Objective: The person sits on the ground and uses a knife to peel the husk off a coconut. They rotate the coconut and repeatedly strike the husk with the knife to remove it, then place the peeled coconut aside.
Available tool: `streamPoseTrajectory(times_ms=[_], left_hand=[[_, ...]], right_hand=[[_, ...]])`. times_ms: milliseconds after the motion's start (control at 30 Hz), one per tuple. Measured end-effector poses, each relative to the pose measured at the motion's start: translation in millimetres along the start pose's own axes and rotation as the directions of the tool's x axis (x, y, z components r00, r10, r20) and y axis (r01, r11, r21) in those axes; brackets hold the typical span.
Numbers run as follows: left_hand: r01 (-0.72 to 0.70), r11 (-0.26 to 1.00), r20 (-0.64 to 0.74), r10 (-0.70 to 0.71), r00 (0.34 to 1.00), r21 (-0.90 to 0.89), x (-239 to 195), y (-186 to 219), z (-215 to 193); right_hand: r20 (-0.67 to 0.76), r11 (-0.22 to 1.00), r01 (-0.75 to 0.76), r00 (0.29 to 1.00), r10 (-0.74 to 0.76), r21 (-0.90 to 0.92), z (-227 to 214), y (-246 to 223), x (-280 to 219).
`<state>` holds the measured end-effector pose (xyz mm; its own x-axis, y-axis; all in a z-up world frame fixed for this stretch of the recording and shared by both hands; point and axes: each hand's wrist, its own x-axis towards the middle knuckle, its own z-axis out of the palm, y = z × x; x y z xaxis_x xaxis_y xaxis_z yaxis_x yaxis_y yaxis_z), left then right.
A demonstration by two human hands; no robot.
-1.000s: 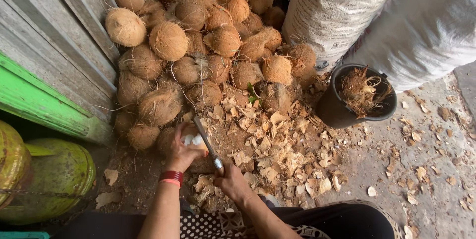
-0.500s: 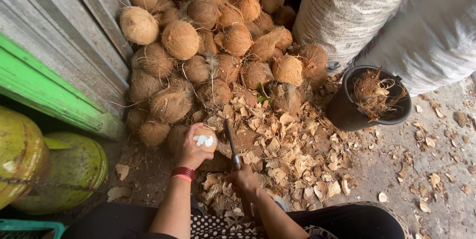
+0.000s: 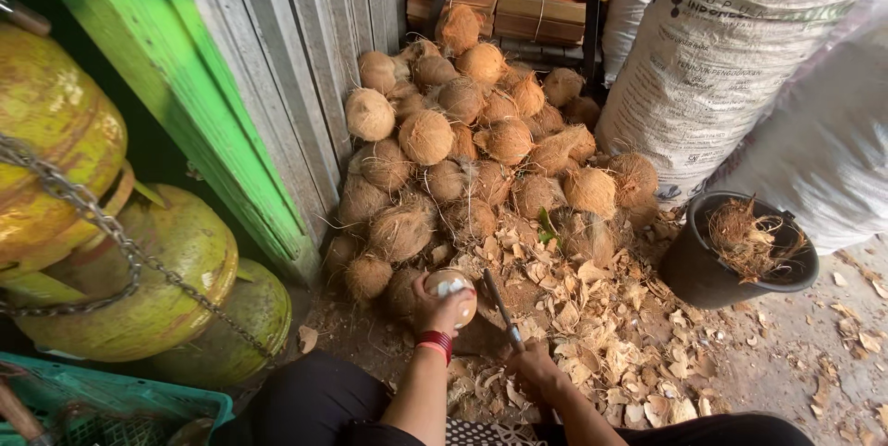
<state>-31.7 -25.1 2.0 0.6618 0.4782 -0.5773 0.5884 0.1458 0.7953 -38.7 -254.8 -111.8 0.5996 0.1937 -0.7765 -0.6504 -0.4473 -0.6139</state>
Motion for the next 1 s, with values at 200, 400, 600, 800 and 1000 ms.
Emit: streamPoseTrajectory(times_ms=[200,400,600,800,1000], left_hand=[[0.232,0.912,-0.01,-0.25,0.968,-0.337,-15,8,-8],[0.266,0.868,0.111,-0.242,0.964,-0.42,-1,-18,-16],[0.288,0.795,0.225,-0.194,0.955,-0.534,3,-17,-16],[0.295,0.741,0.183,-0.232,0.955,-0.603,-22,-6,-15],[0.227,0.694,0.078,-0.24,0.968,-0.684,-47,2,-21]], right_hand=[[-0.068,0.998,0.03,0.997,-0.027,0.049,15,-11,-12],[0.019,0.981,-0.067,0.998,0.064,0.185,24,-30,-62],[0.012,0.955,-0.063,0.998,0.062,0.291,28,-34,-91],[0.003,0.983,-0.054,0.998,0.055,0.178,26,-15,-79],[0.003,0.985,-0.062,0.998,0.063,0.161,22,-13,-75]])
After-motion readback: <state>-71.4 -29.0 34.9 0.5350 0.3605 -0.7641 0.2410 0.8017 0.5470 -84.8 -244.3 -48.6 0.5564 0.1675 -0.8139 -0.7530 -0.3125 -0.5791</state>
